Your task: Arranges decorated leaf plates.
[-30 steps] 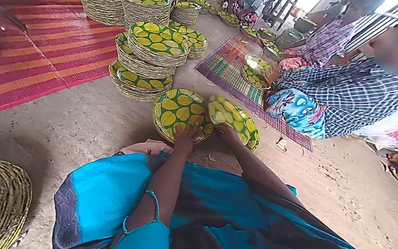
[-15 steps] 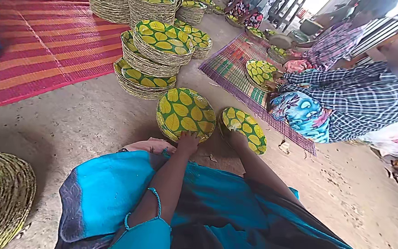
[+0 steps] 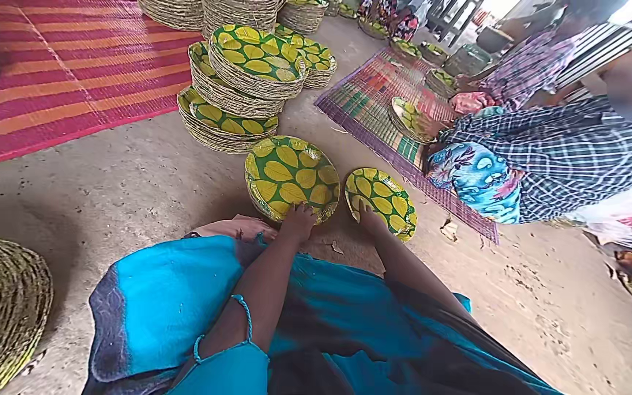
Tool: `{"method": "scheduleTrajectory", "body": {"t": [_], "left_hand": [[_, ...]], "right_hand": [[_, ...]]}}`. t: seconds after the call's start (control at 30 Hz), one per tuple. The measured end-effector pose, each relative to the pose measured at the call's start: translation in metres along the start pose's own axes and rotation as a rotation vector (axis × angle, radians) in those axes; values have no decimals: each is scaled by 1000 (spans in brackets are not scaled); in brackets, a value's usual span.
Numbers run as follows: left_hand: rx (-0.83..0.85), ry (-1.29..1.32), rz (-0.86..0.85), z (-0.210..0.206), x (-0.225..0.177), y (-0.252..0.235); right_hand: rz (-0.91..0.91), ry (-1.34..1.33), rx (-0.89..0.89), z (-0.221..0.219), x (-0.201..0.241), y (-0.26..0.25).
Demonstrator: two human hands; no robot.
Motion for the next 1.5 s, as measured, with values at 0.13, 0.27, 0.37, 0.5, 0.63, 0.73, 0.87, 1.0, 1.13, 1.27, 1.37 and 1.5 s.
{"method": "scheduleTrajectory", "body": {"t": [0.13,0.27,0.37,0.5,0.63,0.73,0.87,1.0,1.13,1.27,1.37,1.5], "left_hand": [[8,49,-3,0,1,-2],[-130,126,17,14,8,-3],[-539,190,190,50,32,17],[-943,356,599,72,87,56],[-719,479,831,52,118,57],[-545,458,865,37,121,48],[-561,554,895,32,123,47],[-599,762,997,23,135,52],[-667,853,984,24,135,57],[-658,897,1033,20,137,60],[-667,912,1056,20,137,61],[-731,1017,1029,17,138,59]], "right_hand": [[-14,58,40,3,-2,7],[25,-30,-187,36,11,9],[286,-215,-325,54,38,22],[724,-151,-300,45,82,44],[692,-160,-319,39,79,36],[319,-74,-213,22,43,12],[30,-25,87,-15,7,4],[91,-30,126,-16,22,4],[-14,-89,27,12,27,13],[-100,-207,-104,35,9,18],[4,-236,-230,48,11,18],[391,-83,-253,45,57,27]]}}
Point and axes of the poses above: each hand's wrist, its own y-axis away from the middle knuckle, its own z-axis out of the back of the hand, x = y × z, the point moved 9 cm from there along -y, towards the middle knuckle, and after that the axes turned 6 degrees about -y, right-handed, at the moved point
